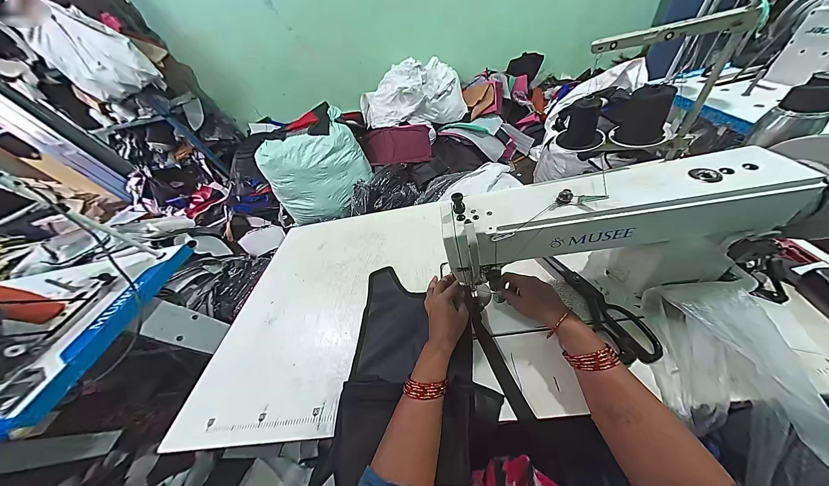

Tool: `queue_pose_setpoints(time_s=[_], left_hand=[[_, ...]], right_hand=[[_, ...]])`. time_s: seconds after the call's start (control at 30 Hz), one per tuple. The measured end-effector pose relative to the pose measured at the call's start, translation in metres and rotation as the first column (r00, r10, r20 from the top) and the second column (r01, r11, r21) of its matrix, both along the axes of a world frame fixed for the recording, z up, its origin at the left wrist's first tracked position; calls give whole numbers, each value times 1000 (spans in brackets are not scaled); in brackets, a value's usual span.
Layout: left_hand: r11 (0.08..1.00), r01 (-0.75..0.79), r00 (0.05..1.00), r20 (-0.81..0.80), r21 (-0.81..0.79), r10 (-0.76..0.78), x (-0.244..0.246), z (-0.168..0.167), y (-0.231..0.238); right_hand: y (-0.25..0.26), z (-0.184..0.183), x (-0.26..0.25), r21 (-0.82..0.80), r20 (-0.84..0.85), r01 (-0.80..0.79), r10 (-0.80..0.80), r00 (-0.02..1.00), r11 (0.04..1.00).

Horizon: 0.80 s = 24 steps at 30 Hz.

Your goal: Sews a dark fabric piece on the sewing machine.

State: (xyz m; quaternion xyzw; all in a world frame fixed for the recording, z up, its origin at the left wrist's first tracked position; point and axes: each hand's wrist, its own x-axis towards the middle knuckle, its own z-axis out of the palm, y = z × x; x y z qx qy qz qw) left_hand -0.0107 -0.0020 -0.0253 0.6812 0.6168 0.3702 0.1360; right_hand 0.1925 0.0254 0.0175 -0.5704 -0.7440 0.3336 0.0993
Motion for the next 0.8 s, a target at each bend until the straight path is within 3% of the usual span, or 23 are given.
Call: queue_pose_setpoints(time_s=[0.13,0.27,0.4,0.6,0.8], left_hand=[[996,13,997,-69,-85,-19,1,4,-3],[983,-34,989,-146,-178,8,8,4,-10],[938,-120,977,-206,-327,53,20,11,-30],[920,-129,971,-234,-369,42,22,13,-63],[917,-112,963,-269,-383,5,19,15,-81]], right_hand=[[-8,-4,0,-56,-59,-134,131,990,989],[-38,0,-12,-43,77,-88,91,993,995],[-73,-3,-21,33,113,-42,38,993,999],[-128,-10,-16,104,172,-38,19,985,994],[-182,-26,21,348,107,-20,-19,994,937]])
